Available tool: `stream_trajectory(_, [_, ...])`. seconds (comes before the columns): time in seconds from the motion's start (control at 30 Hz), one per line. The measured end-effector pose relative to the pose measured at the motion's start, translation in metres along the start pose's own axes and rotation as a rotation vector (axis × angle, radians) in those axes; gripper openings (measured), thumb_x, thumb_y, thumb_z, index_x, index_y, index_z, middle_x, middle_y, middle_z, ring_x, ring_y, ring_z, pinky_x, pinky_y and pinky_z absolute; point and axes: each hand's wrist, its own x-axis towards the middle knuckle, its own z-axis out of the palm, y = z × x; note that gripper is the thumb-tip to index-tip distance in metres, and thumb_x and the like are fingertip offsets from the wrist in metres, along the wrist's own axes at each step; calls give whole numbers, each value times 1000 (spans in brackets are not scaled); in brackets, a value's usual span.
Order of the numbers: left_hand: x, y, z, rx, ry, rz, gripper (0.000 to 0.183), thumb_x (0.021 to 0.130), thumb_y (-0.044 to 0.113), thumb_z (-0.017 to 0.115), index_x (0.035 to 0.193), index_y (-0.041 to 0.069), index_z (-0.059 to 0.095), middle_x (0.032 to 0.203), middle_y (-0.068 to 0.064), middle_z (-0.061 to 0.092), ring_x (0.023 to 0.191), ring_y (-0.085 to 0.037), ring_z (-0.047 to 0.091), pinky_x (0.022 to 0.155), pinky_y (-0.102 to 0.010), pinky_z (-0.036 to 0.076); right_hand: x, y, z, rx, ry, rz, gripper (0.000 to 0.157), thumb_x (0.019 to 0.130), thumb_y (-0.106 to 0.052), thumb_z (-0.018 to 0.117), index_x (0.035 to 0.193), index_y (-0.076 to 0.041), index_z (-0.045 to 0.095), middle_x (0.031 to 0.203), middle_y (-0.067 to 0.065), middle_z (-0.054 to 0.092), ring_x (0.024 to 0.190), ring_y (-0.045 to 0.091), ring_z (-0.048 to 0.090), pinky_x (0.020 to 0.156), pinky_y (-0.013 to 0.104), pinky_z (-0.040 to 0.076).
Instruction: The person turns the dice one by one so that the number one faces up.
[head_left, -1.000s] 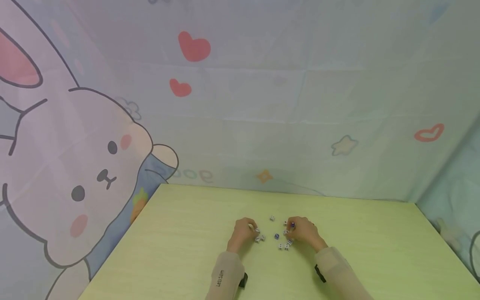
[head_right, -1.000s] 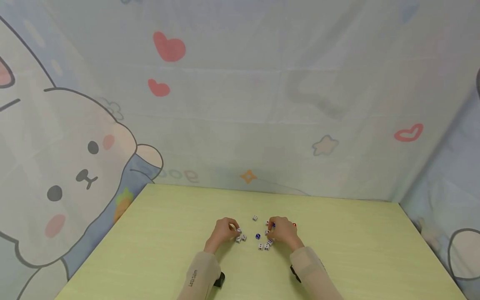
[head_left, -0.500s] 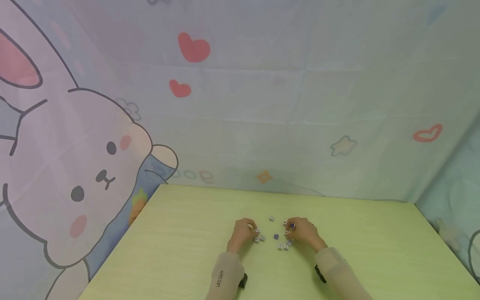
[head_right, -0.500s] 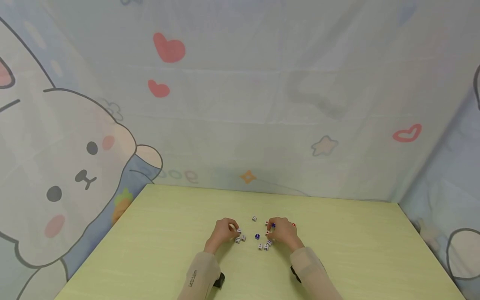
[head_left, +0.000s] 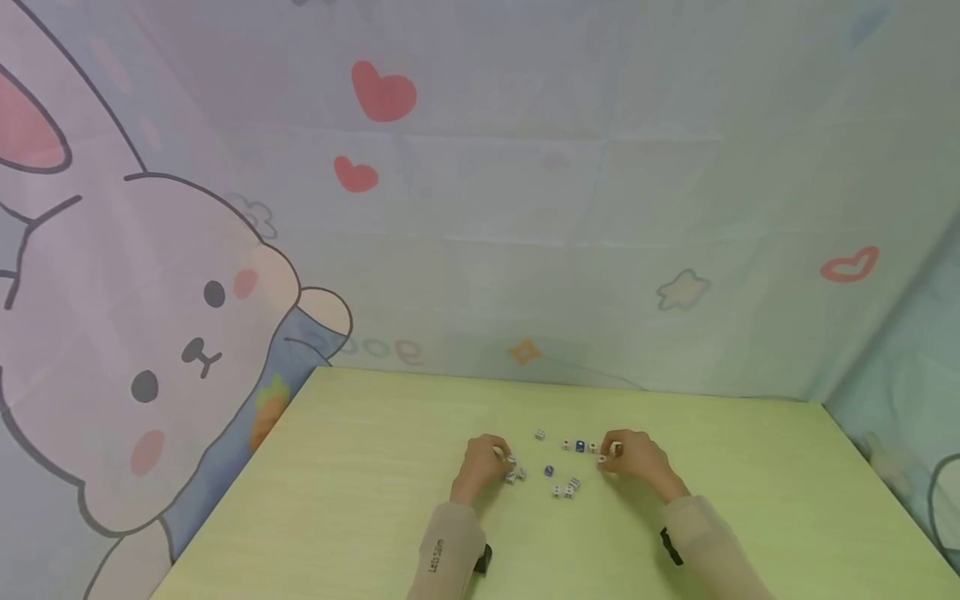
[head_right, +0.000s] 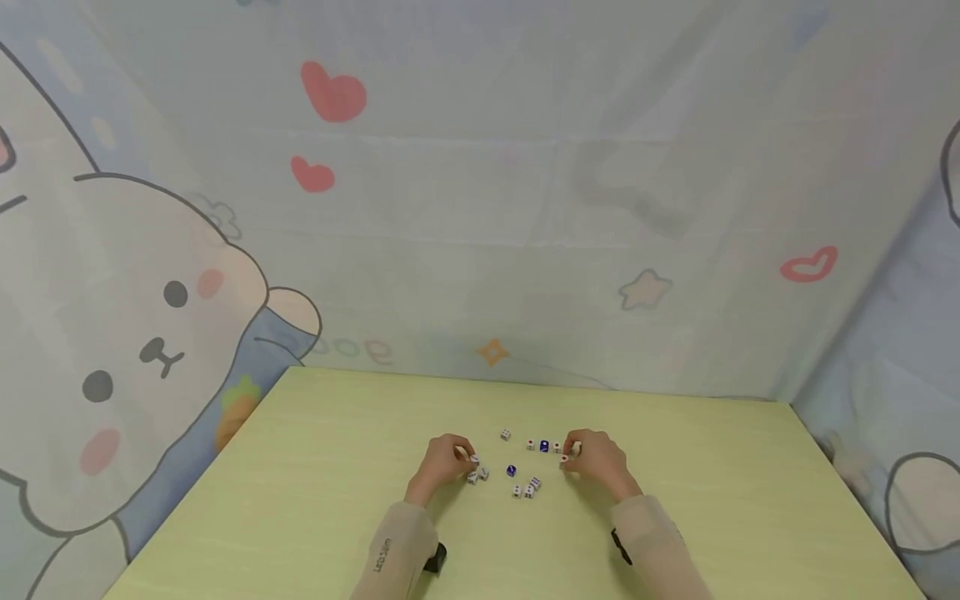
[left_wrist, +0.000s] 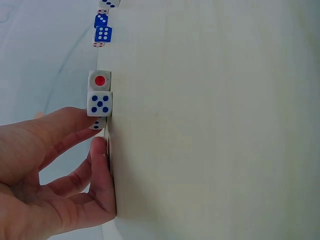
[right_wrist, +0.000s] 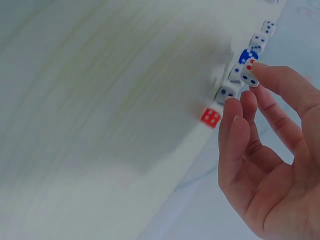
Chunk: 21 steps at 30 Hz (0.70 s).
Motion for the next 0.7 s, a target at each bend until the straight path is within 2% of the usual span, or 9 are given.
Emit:
stream_trajectory(0.33, [1,-2,1,-2,-12,-9,10,72,4,68,82,4,64,70,-6,61,61,-15,54,56,-27,44,-5,19,-13,-5,-36,43,13,74,-18,69,84,-14,61,76,3,64,60,13,54,49,26,38])
stream_trajectory(0.7, [2,-2,1,-14,-16,1,10,73,4,67,83,3,64,71,-7,61,62,-15,54,56,-27,44,-6,27,-9,-3,-32,52,15,73,-17,70,85,-14,62,72,2,61,57,13,51,48,26,38])
